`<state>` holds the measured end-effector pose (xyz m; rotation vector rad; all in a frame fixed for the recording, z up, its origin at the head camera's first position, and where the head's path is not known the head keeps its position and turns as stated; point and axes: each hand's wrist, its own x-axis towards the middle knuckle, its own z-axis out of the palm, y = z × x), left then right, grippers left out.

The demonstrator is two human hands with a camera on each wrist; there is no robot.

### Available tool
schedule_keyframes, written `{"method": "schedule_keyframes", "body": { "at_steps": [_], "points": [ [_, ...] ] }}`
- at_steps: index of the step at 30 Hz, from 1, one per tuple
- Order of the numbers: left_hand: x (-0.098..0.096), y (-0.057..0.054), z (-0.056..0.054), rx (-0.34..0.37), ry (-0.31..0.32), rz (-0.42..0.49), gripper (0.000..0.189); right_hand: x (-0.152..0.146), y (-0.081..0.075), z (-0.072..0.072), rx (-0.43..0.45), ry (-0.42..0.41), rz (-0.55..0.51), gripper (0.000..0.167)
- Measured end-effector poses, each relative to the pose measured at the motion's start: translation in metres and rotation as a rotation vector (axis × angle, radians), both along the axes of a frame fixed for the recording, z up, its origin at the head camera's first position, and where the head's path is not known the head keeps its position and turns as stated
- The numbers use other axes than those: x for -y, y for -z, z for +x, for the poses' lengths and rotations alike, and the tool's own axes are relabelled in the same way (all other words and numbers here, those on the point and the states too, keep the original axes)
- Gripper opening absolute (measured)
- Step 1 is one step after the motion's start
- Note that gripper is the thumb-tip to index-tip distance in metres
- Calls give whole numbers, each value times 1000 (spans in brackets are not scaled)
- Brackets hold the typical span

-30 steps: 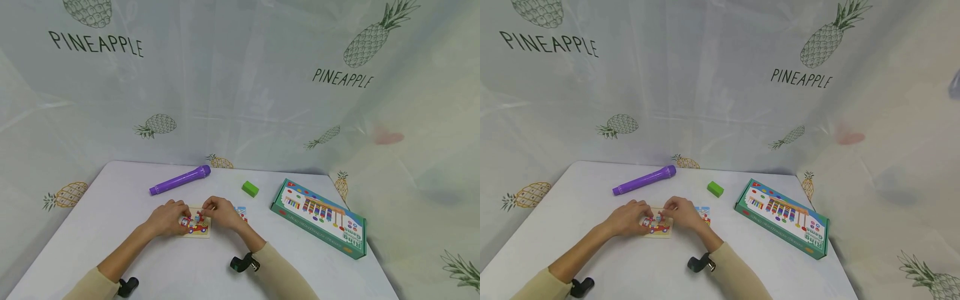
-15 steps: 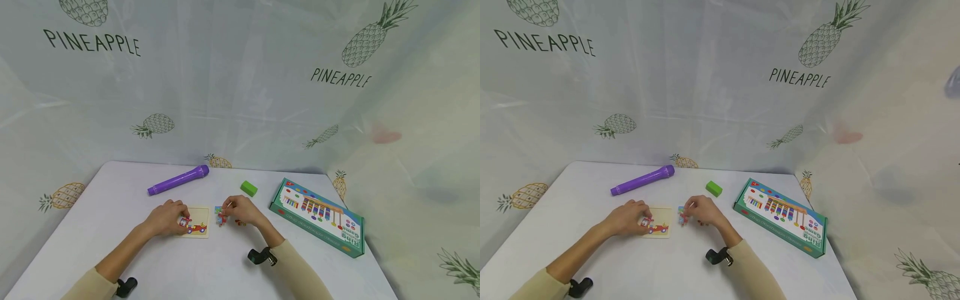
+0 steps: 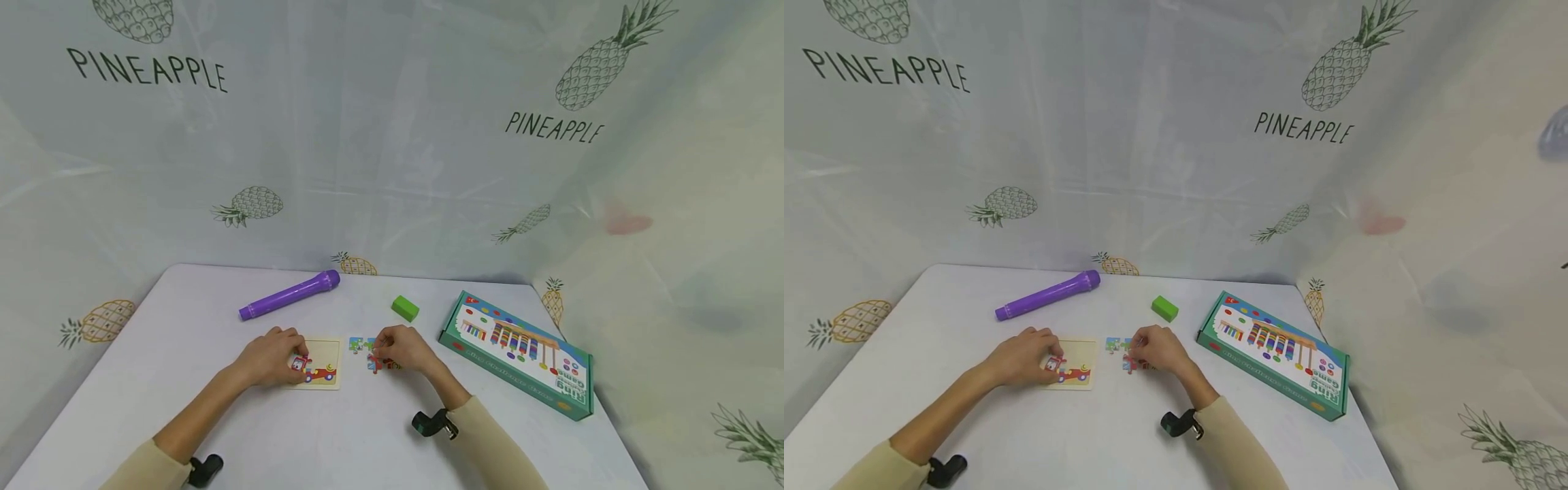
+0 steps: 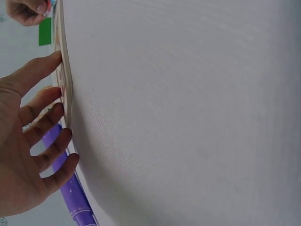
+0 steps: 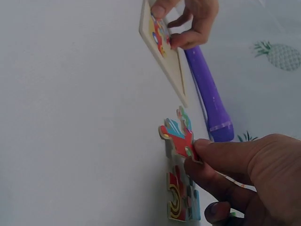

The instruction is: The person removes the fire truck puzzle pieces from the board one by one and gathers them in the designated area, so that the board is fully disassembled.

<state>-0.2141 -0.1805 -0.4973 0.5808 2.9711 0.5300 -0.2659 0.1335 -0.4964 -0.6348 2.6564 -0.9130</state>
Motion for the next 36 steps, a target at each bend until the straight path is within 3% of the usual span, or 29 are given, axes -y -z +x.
{"method": "schedule_keyframes", "body": {
  "at_steps": [9,36],
  "points": [
    [-1,-1,1,2,-2,-5,34,1,3,4,-60,31,26,6],
    [-1,-3,3,-1,1,8,35,6,7,5,-64,34,-5,7]
  ]
}}
